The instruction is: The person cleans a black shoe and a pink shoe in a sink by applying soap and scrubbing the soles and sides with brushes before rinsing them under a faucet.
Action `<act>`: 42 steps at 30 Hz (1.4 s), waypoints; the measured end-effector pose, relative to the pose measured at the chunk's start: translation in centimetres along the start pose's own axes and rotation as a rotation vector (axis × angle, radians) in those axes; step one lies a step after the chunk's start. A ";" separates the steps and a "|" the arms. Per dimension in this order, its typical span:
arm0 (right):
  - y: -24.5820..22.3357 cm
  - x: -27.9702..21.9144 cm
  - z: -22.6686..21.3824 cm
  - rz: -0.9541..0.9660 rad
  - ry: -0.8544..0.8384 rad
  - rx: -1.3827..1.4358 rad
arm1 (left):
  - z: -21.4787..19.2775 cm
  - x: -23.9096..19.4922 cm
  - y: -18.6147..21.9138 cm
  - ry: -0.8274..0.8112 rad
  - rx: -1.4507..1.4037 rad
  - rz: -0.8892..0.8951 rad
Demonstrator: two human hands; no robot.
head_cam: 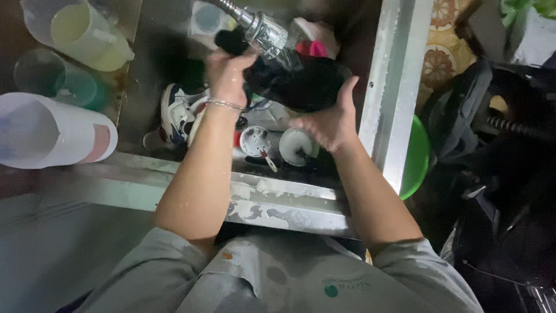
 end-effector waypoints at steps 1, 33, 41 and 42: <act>0.8 0.0 2.5 0.084 -0.115 0.219 | -0.6 0.0 1.2 0.021 0.031 0.057; -28.1 -33.1 -23.9 -1.070 0.830 -0.628 | 25.9 -13.4 -10.8 -0.703 1.066 0.114; -20.7 -40.7 -52.1 -0.222 1.659 -1.091 | 34.8 -15.4 -10.9 -0.362 1.435 0.054; -19.0 -40.8 -54.1 -0.104 1.697 -1.071 | 34.8 -15.3 -10.9 -0.349 1.460 0.062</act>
Point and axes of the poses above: each hand's wrist, its own x-axis towards the middle knuckle, its own z-axis out of the palm, y = z × x, the point moved 10 cm from there along x, towards the middle knuckle, and after that the axes turned 4 degrees about -y, right-handed, at the moved point
